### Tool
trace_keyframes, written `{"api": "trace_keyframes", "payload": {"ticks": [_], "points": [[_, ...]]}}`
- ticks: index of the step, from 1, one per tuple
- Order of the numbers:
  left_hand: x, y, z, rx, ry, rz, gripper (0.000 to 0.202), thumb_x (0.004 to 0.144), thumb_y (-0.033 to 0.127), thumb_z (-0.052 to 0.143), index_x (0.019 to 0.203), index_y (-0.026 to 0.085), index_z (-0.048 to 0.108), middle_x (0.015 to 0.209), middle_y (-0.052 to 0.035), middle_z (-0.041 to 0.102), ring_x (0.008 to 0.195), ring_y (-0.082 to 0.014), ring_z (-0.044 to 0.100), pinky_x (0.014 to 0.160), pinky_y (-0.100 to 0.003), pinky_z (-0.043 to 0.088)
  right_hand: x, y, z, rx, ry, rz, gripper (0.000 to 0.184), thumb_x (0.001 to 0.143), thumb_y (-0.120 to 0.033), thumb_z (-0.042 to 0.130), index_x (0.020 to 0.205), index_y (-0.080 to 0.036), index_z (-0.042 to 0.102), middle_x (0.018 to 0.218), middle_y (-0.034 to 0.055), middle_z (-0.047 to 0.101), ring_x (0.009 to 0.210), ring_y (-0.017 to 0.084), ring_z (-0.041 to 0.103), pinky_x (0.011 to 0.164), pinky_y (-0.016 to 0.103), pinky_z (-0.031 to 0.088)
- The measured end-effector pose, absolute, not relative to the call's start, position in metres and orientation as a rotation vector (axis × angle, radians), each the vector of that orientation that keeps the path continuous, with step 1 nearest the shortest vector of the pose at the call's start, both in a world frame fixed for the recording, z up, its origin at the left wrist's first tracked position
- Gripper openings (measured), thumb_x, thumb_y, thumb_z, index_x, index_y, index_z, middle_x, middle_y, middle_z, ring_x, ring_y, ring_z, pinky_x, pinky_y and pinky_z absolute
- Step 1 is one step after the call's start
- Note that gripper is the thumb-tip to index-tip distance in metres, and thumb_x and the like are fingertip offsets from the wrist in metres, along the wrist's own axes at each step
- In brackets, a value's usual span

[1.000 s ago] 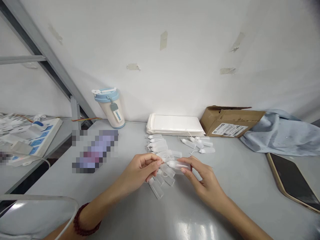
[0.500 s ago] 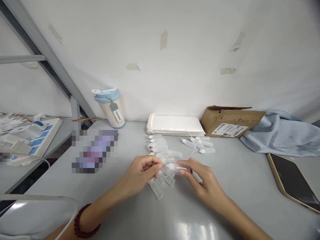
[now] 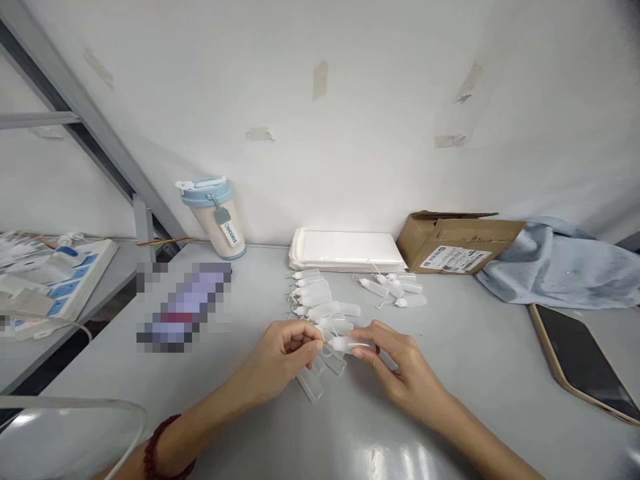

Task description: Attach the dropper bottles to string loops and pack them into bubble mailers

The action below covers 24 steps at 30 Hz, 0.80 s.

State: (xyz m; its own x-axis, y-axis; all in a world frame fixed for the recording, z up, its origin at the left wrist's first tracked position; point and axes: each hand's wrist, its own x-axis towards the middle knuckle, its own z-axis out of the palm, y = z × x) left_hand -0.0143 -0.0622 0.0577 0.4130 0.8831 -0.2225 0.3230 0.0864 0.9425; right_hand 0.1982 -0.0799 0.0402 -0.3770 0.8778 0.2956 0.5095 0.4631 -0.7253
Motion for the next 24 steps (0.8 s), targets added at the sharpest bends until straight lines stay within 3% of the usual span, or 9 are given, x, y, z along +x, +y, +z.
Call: {"api": "trace_keyframes", "payload": {"ticks": [19, 24], "points": [[-0.014, -0.059, 0.055, 1.387, 1.062, 0.553, 0.022, 0.082, 0.032, 0.052, 0.069, 0.014, 0.055, 0.054, 0.0044, 0.047, 0.044, -0.0059, 0.037, 0.044, -0.019, 0.029, 0.195, -0.082, 0.034, -0.956, -2.089, 0.471, 0.021, 0.087, -0.012, 0.048, 0.106, -0.018, 0.055, 0.079, 0.0041, 0.061, 0.071, 0.015, 0.049, 0.060, 0.027, 0.044], [-0.021, -0.050, 0.056, 1.267, 1.063, 0.623, 0.036, 0.089, 0.042, 0.041, 0.083, 0.013, 0.061, 0.056, 0.0026, 0.052, 0.043, -0.0063, 0.040, 0.046, -0.020, 0.031, 0.196, -0.079, 0.039, -1.011, -2.042, 0.399, 0.022, 0.087, -0.013, 0.050, 0.107, -0.019, 0.055, 0.079, 0.0032, 0.062, 0.069, 0.014, 0.051, 0.059, 0.026, 0.045]]}}
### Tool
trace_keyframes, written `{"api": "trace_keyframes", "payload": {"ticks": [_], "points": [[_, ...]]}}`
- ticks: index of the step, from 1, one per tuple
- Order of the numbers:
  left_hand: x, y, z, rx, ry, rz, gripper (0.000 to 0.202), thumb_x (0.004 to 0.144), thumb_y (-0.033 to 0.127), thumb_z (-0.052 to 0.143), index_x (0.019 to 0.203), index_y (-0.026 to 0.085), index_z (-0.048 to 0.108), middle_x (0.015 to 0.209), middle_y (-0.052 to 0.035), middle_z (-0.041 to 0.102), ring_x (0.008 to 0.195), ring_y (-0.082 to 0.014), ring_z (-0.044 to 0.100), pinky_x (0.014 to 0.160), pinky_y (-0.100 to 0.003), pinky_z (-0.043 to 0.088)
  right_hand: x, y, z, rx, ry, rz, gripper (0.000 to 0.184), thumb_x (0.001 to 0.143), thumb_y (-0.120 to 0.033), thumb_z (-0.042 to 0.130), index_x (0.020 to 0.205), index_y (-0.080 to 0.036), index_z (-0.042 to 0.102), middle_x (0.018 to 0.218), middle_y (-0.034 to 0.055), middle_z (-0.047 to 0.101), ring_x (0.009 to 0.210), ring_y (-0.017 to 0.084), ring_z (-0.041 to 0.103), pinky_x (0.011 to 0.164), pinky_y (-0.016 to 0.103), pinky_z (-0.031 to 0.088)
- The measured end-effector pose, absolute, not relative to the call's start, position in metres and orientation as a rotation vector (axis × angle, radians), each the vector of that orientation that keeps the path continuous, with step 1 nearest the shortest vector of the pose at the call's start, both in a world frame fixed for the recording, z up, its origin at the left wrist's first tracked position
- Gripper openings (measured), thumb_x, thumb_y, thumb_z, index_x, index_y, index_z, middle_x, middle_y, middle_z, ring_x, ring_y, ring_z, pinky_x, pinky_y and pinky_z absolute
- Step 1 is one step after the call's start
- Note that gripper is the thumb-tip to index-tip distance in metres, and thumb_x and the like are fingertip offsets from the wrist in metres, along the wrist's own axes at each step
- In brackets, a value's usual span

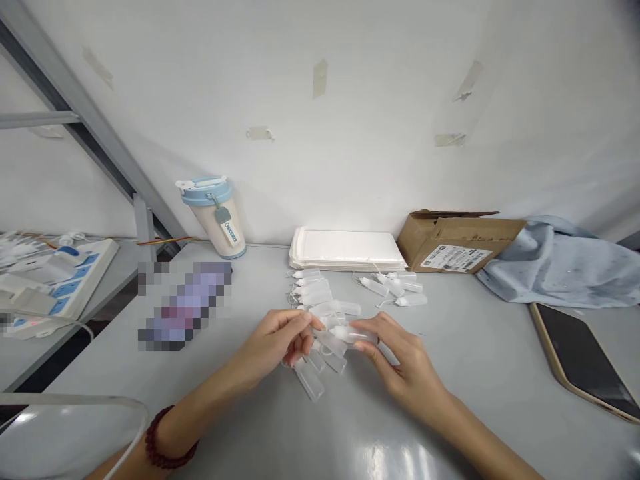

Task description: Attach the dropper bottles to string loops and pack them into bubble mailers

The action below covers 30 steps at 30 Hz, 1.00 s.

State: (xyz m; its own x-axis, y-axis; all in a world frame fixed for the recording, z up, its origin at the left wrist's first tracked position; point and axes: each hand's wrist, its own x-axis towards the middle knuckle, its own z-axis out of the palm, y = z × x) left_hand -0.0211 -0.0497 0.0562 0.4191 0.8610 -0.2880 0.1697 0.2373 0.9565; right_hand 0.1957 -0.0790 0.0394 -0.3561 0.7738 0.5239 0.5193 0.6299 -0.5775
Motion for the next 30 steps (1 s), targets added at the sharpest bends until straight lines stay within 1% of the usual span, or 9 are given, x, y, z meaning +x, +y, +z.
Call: {"api": "trace_keyframes", "payload": {"ticks": [2, 8, 14, 19, 21, 23, 26, 28, 30], "points": [[-0.023, -0.048, 0.057, 1.256, 1.083, 0.642, 0.036, 0.088, 0.042, 0.042, 0.085, 0.012, 0.063, 0.056, 0.0027, 0.052, 0.043, -0.0059, 0.038, 0.046, -0.020, 0.031, 0.197, -0.079, 0.041, -1.019, -2.031, 0.375, 0.022, 0.086, -0.013, 0.051, 0.107, -0.019, 0.055, 0.079, 0.0032, 0.062, 0.068, 0.014, 0.051, 0.058, 0.025, 0.045], [-0.020, -0.052, 0.056, 1.353, 1.019, 0.596, 0.025, 0.083, 0.035, 0.053, 0.074, 0.013, 0.061, 0.056, 0.0032, 0.051, 0.044, -0.0052, 0.039, 0.046, -0.019, 0.030, 0.195, -0.078, 0.037, -1.003, -2.049, 0.389, 0.023, 0.086, -0.013, 0.050, 0.107, -0.020, 0.055, 0.080, 0.0027, 0.063, 0.069, 0.014, 0.051, 0.059, 0.026, 0.046], [-0.018, -0.055, 0.054, 1.412, 1.013, 0.575, 0.024, 0.080, 0.031, 0.053, 0.066, 0.012, 0.059, 0.052, 0.0033, 0.049, 0.041, -0.0052, 0.036, 0.043, -0.020, 0.027, 0.189, -0.080, 0.029, -0.905, -2.027, 0.348, 0.027, 0.085, -0.008, 0.049, 0.109, -0.020, 0.052, 0.080, 0.0039, 0.061, 0.068, 0.015, 0.049, 0.057, 0.027, 0.045], [-0.018, -0.052, 0.053, 1.395, 1.003, 0.567, 0.021, 0.078, 0.029, 0.054, 0.067, 0.012, 0.059, 0.052, 0.0030, 0.050, 0.041, -0.0055, 0.037, 0.043, -0.019, 0.027, 0.190, -0.079, 0.029, -0.885, -2.053, 0.338, 0.026, 0.086, -0.011, 0.048, 0.111, -0.020, 0.051, 0.080, 0.0035, 0.061, 0.069, 0.015, 0.049, 0.058, 0.026, 0.046], [-0.022, -0.047, 0.052, 1.383, 1.009, 0.583, 0.020, 0.077, 0.028, 0.054, 0.066, 0.012, 0.060, 0.051, 0.0028, 0.050, 0.042, -0.0058, 0.038, 0.043, -0.019, 0.029, 0.194, -0.076, 0.031, -0.913, -2.084, 0.356, 0.023, 0.089, -0.017, 0.046, 0.110, -0.021, 0.053, 0.087, 0.0052, 0.061, 0.078, 0.016, 0.053, 0.066, 0.029, 0.048], [-0.031, -0.039, 0.053, 1.383, 1.029, 0.636, 0.021, 0.076, 0.026, 0.054, 0.063, 0.012, 0.061, 0.050, 0.0028, 0.049, 0.043, -0.0060, 0.038, 0.044, -0.019, 0.029, 0.201, -0.071, 0.033, -1.015, -2.102, 0.359, 0.024, 0.092, -0.026, 0.041, 0.110, -0.021, 0.055, 0.101, 0.0086, 0.059, 0.095, 0.020, 0.053, 0.079, 0.036, 0.048], [-0.047, -0.026, 0.058, 1.397, 1.034, 0.655, 0.021, 0.076, 0.026, 0.054, 0.061, 0.013, 0.061, 0.048, 0.0025, 0.048, 0.044, -0.0070, 0.039, 0.045, -0.020, 0.029, 0.215, -0.060, 0.031, -1.235, -2.092, 0.303, 0.032, 0.093, -0.035, 0.035, 0.118, -0.022, 0.052, 0.121, 0.0109, 0.050, 0.116, 0.024, 0.043, 0.093, 0.044, 0.043], [-0.055, -0.021, 0.064, 1.426, 1.003, 0.552, 0.021, 0.076, 0.026, 0.055, 0.061, 0.013, 0.062, 0.050, 0.0019, 0.050, 0.046, -0.0078, 0.041, 0.046, -0.020, 0.030, 0.225, -0.052, 0.028, -1.300, -2.130, 0.213, 0.036, 0.092, -0.037, 0.036, 0.123, -0.023, 0.049, 0.131, 0.0102, 0.045, 0.123, 0.025, 0.036, 0.098, 0.048, 0.039], [-0.059, -0.019, 0.069, 1.473, 0.991, 0.431, 0.022, 0.076, 0.026, 0.056, 0.059, 0.014, 0.062, 0.051, 0.0018, 0.051, 0.045, -0.0073, 0.040, 0.047, -0.021, 0.031, 0.232, -0.045, 0.024, -1.368, -2.175, 0.130, 0.039, 0.092, -0.040, 0.037, 0.126, -0.024, 0.047, 0.135, 0.0097, 0.042, 0.128, 0.026, 0.031, 0.101, 0.050, 0.036]]}}
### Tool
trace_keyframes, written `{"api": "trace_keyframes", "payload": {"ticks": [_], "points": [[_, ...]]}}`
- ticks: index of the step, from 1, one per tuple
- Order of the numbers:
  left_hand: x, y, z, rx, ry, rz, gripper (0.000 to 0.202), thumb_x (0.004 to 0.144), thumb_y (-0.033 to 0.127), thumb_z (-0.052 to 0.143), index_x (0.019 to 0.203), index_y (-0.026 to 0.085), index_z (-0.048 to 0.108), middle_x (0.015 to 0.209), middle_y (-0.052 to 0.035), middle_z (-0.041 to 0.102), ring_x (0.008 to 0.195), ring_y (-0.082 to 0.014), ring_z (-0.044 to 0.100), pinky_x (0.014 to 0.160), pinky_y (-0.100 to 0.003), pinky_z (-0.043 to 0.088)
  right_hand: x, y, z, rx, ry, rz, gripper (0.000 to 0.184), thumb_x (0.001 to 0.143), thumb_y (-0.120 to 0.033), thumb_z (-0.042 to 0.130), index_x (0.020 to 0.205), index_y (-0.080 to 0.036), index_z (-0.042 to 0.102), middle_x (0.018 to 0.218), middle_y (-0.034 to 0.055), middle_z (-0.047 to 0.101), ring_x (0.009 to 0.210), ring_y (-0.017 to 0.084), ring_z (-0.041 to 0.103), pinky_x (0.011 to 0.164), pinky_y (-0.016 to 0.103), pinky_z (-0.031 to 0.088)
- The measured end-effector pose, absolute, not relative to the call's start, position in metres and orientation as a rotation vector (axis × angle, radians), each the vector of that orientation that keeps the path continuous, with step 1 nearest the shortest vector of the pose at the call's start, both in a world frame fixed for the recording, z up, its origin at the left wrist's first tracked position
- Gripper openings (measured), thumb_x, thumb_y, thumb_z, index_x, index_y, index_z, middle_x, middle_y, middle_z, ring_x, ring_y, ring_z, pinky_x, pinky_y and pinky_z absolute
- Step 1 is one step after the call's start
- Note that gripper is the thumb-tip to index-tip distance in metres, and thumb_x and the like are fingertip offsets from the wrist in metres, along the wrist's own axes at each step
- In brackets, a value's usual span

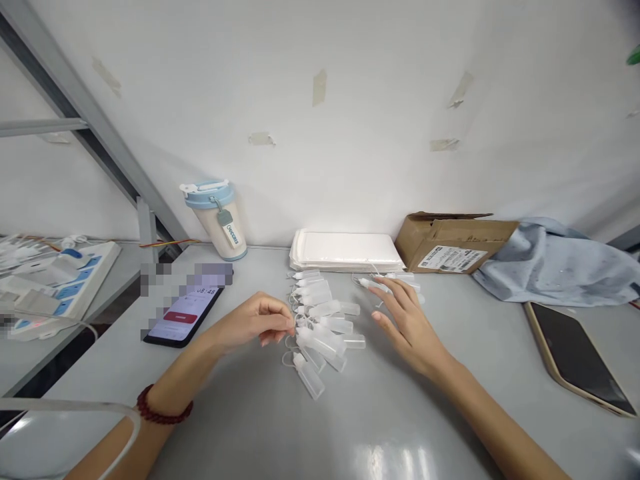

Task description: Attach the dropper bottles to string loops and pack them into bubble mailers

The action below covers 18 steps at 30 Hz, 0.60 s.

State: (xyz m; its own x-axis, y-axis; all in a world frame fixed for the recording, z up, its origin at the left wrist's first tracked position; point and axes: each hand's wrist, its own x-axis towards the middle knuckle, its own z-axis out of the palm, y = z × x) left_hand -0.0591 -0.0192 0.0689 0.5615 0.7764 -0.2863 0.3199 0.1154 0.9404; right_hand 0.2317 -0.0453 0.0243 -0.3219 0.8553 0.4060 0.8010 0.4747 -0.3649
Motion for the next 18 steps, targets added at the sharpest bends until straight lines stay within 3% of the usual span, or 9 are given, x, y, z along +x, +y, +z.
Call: {"api": "trace_keyframes", "payload": {"ticks": [5, 10, 18], "points": [[-0.057, -0.023, 0.071, 1.581, 1.043, 0.279, 0.032, 0.079, 0.030, 0.053, 0.053, 0.013, 0.060, 0.057, -0.0002, 0.058, 0.040, -0.0058, 0.039, 0.046, -0.021, 0.030, 0.238, -0.040, 0.016, -1.513, -2.306, 0.040, 0.046, 0.092, -0.046, 0.035, 0.128, -0.020, 0.047, 0.143, 0.0112, 0.034, 0.134, 0.029, 0.023, 0.103, 0.052, 0.033], [-0.055, -0.024, 0.064, 1.632, 1.100, 0.250, 0.039, 0.081, 0.037, 0.050, 0.051, 0.012, 0.057, 0.071, -0.0040, 0.065, 0.038, -0.0039, 0.038, 0.044, -0.020, 0.030, 0.237, -0.039, 0.011, -1.572, -2.379, 0.006, 0.049, 0.092, -0.048, 0.033, 0.125, -0.018, 0.050, 0.144, 0.0141, 0.032, 0.135, 0.029, 0.023, 0.103, 0.050, 0.032], [-0.050, -0.024, 0.063, 1.587, 1.172, 0.356, 0.041, 0.082, 0.047, 0.048, 0.064, 0.013, 0.064, 0.052, 0.0031, 0.050, 0.039, -0.0062, 0.035, 0.044, -0.020, 0.028, 0.233, -0.036, 0.012, -1.562, -2.331, -0.131, 0.040, 0.091, -0.047, 0.037, 0.114, -0.022, 0.057, 0.128, 0.0145, 0.048, 0.120, 0.030, 0.040, 0.093, 0.053, 0.035]]}}
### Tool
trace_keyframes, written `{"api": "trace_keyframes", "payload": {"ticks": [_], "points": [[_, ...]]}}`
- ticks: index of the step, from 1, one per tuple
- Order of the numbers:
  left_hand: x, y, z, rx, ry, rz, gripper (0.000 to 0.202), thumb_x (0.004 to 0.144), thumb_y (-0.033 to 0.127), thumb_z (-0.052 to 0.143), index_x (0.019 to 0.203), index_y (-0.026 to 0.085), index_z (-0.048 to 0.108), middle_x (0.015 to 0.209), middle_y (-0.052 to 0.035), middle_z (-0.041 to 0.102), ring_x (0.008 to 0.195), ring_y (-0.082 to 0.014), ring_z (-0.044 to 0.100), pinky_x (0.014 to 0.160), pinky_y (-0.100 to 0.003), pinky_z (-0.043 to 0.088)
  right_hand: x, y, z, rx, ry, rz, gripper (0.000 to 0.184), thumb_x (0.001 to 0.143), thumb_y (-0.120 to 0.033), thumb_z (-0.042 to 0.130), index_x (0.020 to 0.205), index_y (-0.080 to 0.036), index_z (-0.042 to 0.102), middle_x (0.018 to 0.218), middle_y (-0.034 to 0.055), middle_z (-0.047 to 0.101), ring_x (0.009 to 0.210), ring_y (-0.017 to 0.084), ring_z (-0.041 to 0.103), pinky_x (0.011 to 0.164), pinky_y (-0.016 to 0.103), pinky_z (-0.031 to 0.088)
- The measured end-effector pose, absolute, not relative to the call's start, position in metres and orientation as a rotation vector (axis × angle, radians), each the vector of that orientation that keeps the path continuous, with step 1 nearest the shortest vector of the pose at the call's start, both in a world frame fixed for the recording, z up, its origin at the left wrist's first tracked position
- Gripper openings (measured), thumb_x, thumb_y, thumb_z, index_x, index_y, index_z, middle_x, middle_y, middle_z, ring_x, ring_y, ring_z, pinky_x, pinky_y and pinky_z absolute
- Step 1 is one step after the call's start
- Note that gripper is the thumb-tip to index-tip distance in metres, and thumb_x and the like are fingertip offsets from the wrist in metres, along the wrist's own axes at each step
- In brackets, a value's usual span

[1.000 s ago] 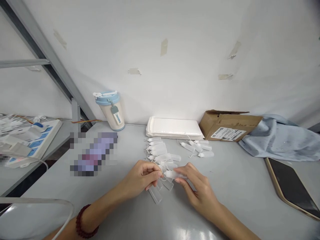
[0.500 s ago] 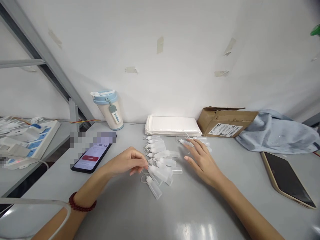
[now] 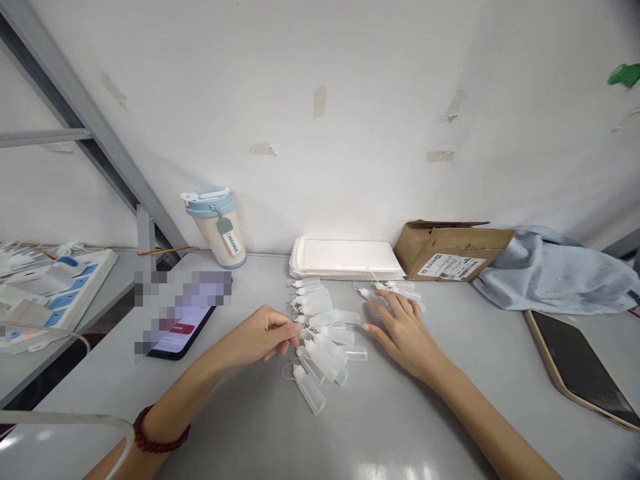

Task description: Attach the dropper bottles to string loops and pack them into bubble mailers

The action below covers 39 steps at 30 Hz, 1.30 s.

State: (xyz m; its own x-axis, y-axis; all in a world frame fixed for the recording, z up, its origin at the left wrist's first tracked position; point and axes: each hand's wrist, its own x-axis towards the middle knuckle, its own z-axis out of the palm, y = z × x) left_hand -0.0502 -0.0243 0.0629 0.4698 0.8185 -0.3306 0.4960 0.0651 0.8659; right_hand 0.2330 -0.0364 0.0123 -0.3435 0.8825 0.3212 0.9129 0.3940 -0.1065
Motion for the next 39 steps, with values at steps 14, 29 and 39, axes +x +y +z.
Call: {"api": "trace_keyframes", "payload": {"ticks": [14, 29, 39], "points": [[-0.050, -0.021, 0.057, 1.496, 1.269, 0.598, 0.044, 0.082, 0.052, 0.047, 0.065, 0.013, 0.061, 0.053, 0.0036, 0.046, 0.043, -0.0071, 0.034, 0.046, -0.021, 0.028, 0.231, -0.041, 0.026, -1.368, -1.956, 0.169, 0.024, 0.089, -0.037, 0.045, 0.102, -0.023, 0.061, 0.091, 0.0060, 0.066, 0.087, 0.021, 0.057, 0.076, 0.037, 0.045], [-0.023, -0.053, 0.065, 1.472, 1.139, 0.571, 0.038, 0.081, 0.045, 0.055, 0.107, 0.019, 0.063, 0.066, 0.0014, 0.056, 0.053, -0.0092, 0.043, 0.047, -0.020, 0.032, 0.202, -0.071, 0.052, -1.304, -1.441, 1.055, 0.031, 0.083, -0.049, 0.052, 0.098, -0.022, 0.058, 0.063, -0.0006, 0.062, 0.064, 0.015, 0.057, 0.055, 0.026, 0.042], [-0.018, -0.058, 0.064, 1.466, 1.088, 0.647, 0.024, 0.084, 0.038, 0.053, 0.082, 0.017, 0.065, 0.062, 0.0022, 0.053, 0.050, -0.0073, 0.039, 0.046, -0.019, 0.030, 0.194, -0.079, 0.055, -1.266, -1.456, 1.170, 0.030, 0.083, -0.048, 0.053, 0.098, -0.022, 0.058, 0.062, -0.0014, 0.063, 0.063, 0.014, 0.054, 0.058, 0.025, 0.039]]}}
